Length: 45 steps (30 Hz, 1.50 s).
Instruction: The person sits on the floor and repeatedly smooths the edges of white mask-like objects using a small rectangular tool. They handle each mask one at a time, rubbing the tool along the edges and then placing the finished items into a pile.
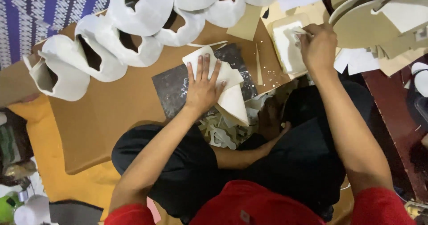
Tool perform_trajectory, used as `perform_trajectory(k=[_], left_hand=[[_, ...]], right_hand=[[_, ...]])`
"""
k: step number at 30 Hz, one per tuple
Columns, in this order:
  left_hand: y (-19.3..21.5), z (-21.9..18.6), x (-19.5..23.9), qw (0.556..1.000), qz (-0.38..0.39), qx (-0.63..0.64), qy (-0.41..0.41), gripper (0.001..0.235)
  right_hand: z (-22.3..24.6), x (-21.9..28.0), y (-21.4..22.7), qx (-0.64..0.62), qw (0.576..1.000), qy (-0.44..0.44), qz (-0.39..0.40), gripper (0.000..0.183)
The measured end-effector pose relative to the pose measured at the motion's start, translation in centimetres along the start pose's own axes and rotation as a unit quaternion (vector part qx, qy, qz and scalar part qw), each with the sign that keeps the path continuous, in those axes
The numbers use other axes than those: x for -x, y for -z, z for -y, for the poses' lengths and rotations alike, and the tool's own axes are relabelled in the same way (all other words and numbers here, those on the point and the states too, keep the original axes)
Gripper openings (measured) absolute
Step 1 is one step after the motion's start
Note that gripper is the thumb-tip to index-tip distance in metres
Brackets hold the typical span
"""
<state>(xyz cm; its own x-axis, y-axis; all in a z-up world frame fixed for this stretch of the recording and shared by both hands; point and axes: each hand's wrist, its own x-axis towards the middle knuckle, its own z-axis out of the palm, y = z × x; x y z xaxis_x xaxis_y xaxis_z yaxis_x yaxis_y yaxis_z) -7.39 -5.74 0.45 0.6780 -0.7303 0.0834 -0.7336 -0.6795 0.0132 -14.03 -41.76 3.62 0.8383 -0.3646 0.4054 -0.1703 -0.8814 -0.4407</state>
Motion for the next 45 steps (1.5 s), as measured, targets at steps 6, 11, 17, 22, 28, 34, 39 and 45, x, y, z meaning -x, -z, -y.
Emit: perform_trajectory(k=[6,11,17,22,28,34,39,45], left_hand=[[-0.1,0.0,0.2,0.986,-0.106,0.072,-0.105,0.048],[0.3,-0.1,-0.6,0.986,0.060,0.093,-0.124,0.081],[1.1,0.3,0.4,0.968,-0.025,0.216,-0.129,0.047],[-3.0,-0.7,0.9,0.968,-0.186,0.166,0.014,0.039],[-1.5,-0.7,3.0,0.956,-0.140,0.228,0.124,0.024],[0.7,2.5,4.4,0.938,-0.050,0.300,0.168,0.044],[3.5,4.4,4.0,0.946,0.039,0.288,0.143,0.064],[3.2,5.0,3.9,0.952,0.063,0.252,0.159,0.092]], right_hand=[[-2.6,-0.6,-4.6,0.249,0.968,-0.009,0.030,0.015],[-2.4,-0.6,-5.0,0.205,0.977,-0.001,0.066,0.015],[4.4,0.5,0.8,0.105,0.994,0.016,0.005,0.007],[4.9,3.4,-0.8,0.059,0.997,-0.013,0.050,0.017],[5.2,4.2,-1.4,0.049,0.996,-0.016,0.072,0.016],[8.4,3.6,-1.2,0.041,0.998,-0.004,0.055,0.014],[17.4,5.2,-5.3,-0.101,0.995,0.010,0.006,0.025],[21.9,8.9,-15.3,-0.093,0.985,0.077,0.125,0.023]])
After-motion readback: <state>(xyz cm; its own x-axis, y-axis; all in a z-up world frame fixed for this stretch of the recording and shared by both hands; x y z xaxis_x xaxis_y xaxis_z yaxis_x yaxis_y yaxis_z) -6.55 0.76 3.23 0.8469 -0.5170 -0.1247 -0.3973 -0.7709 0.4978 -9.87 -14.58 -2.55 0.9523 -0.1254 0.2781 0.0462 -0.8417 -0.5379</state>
